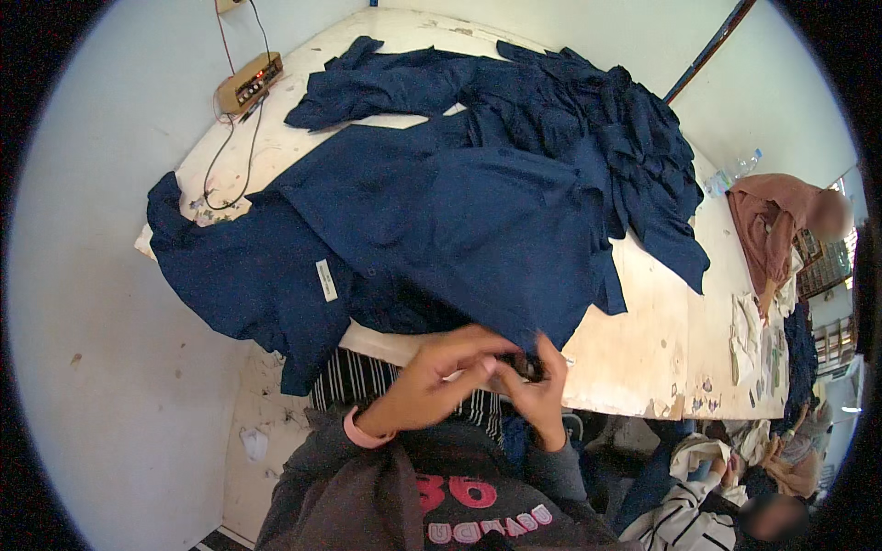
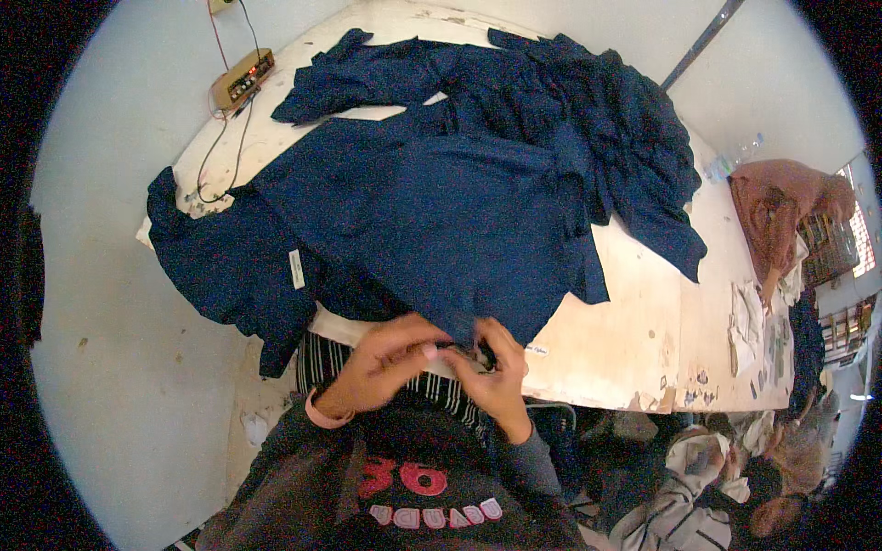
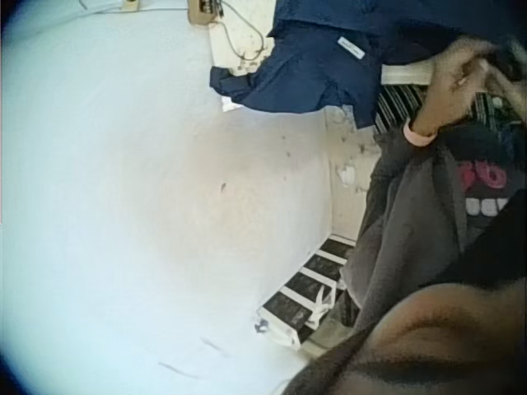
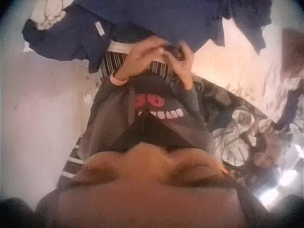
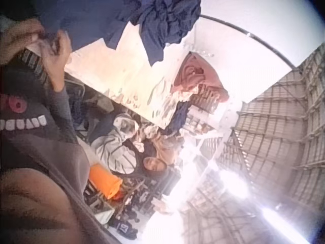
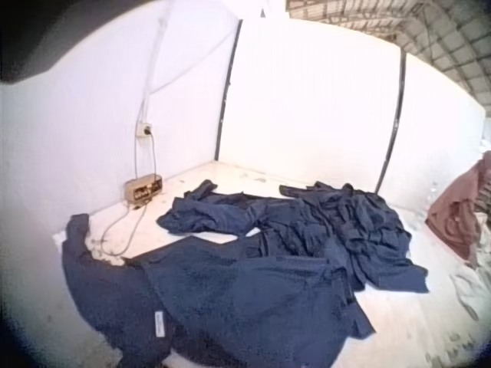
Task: The person uses small scissors to trim loose threads and tags from a dark blue garment laid on a work table. They repeatedly lift and reposition the fabric to access different areas, cutting small bits and setting them aside.
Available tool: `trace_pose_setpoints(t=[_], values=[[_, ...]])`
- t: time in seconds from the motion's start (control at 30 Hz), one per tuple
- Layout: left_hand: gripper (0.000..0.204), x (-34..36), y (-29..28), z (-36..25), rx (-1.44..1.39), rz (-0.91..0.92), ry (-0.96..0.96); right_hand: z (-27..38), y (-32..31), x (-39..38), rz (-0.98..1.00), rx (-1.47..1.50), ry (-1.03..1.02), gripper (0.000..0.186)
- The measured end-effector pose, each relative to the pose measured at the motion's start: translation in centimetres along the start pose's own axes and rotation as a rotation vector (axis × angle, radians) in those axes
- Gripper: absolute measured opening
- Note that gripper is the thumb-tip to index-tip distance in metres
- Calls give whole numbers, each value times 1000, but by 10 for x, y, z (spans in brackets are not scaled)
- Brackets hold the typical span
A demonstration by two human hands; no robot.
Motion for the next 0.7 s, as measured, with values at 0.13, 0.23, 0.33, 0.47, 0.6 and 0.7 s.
trace_pose_setpoints(t=[0.13,0.23,0.33,0.47,0.6,0.7], values=[[70,-3,-6,-22,957,-382,423,42,-38,12,-297,-86,-259,23],[81,8,-45,-18,1226,-912,459,96,-102,3,-613,-257,-651,14],[89,15,-103,-31,1323,-1188,418,118,-171,-17,-919,-415,-751,16],[66,1,-167,-66,1190,-856,102,129,-258,-35,-1243,-538,-665,20],[39,-20,-183,-93,429,-136,204,135,-300,-5,-1168,-672,-410,24],[72,-22,-219,-104,473,-170,134,110,-269,77,-710,-720,-305,22]])
Point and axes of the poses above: each hand's wrist, its own x-axis towards the middle knuckle, its own y-axis out of the palm, z = x × y, the point moved 5 cm from there along x, towards the middle knuckle, and after that the axes turned 6 degrees about x, right-handed, at the moved point
